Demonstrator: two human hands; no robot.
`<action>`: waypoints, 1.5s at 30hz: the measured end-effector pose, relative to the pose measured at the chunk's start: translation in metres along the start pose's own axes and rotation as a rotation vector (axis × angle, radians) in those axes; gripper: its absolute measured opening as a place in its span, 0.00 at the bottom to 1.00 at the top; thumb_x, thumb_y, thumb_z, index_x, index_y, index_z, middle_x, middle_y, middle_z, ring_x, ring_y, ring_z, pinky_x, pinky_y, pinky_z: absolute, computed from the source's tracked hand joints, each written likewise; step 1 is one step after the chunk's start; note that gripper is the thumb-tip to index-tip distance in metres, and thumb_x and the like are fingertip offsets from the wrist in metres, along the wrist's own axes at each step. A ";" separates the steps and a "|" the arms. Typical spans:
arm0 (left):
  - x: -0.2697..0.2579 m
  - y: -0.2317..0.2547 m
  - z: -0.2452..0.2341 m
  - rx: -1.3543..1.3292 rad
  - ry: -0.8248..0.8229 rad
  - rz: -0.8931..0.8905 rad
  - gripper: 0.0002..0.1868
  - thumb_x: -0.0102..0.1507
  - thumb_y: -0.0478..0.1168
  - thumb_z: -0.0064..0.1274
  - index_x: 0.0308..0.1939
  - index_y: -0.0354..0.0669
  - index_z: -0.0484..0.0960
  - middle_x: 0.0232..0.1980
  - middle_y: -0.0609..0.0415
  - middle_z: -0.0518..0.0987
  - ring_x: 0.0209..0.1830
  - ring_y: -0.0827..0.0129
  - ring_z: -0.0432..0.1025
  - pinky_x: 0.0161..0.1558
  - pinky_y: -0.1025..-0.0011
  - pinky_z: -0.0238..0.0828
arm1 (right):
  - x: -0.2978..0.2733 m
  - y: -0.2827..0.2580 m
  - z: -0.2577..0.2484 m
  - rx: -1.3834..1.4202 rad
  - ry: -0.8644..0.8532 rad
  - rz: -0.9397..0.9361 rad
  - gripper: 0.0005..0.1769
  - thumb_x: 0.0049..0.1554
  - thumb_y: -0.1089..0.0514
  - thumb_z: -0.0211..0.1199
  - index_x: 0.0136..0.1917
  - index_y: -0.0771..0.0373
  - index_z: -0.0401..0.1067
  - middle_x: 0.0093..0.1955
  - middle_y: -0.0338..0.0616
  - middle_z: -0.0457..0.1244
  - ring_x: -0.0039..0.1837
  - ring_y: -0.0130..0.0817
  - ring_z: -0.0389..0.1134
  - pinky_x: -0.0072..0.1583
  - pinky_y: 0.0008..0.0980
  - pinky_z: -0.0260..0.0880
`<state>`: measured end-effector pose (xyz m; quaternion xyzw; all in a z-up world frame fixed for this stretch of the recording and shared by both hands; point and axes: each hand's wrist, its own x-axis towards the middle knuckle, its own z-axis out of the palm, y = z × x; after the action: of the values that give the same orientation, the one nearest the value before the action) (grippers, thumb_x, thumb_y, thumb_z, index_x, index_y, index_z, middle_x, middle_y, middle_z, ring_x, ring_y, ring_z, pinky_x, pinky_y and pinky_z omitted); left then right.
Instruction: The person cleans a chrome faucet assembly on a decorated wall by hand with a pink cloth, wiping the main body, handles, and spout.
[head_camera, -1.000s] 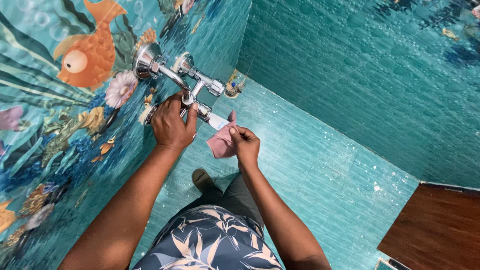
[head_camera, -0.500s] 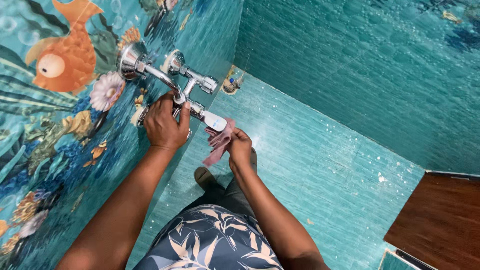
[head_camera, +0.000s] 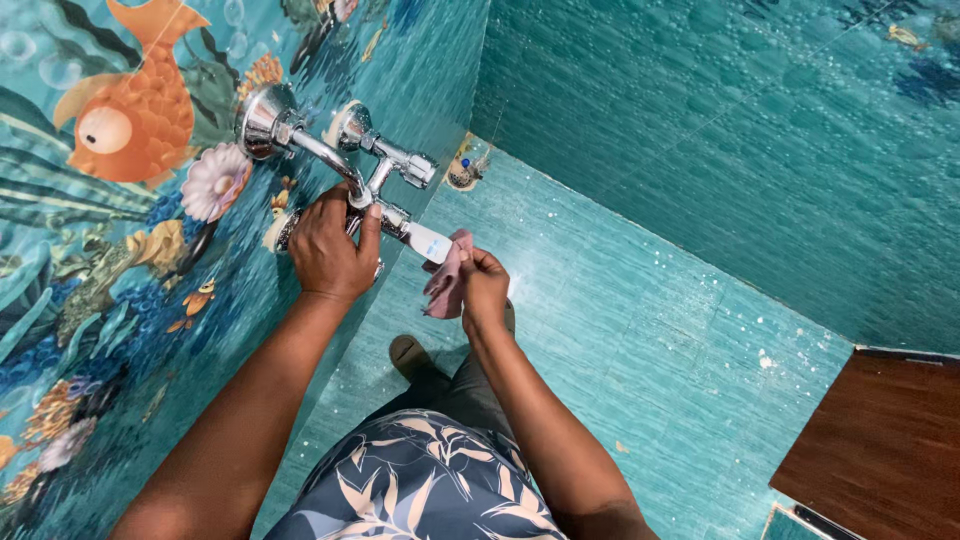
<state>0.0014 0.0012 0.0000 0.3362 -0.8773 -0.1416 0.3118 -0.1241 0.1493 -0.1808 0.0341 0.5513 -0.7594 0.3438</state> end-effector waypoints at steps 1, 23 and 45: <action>0.001 0.000 0.000 0.002 0.006 0.010 0.23 0.70 0.49 0.54 0.58 0.31 0.77 0.49 0.36 0.81 0.48 0.40 0.75 0.50 0.49 0.70 | 0.002 -0.003 0.001 0.004 0.012 0.020 0.09 0.60 0.63 0.63 0.51 0.72 0.76 0.43 0.43 0.71 0.40 0.25 0.69 0.44 0.25 0.69; -0.001 -0.001 0.002 -0.034 0.014 0.021 0.21 0.71 0.49 0.52 0.57 0.33 0.77 0.50 0.36 0.81 0.49 0.40 0.75 0.52 0.49 0.70 | -0.025 -0.047 0.039 -0.657 0.052 -0.533 0.07 0.57 0.63 0.67 0.48 0.66 0.73 0.48 0.48 0.66 0.48 0.39 0.69 0.52 0.37 0.71; 0.004 0.002 0.000 -0.029 0.014 0.004 0.21 0.69 0.49 0.53 0.57 0.34 0.78 0.50 0.38 0.81 0.49 0.41 0.76 0.51 0.50 0.71 | -0.039 -0.097 0.053 -1.017 -0.341 -0.877 0.12 0.53 0.60 0.70 0.51 0.61 0.80 0.58 0.49 0.68 0.61 0.50 0.67 0.62 0.42 0.67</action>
<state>-0.0012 -0.0001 0.0026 0.3306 -0.8736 -0.1514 0.3234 -0.1311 0.1380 -0.0646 -0.4771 0.7399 -0.4704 0.0602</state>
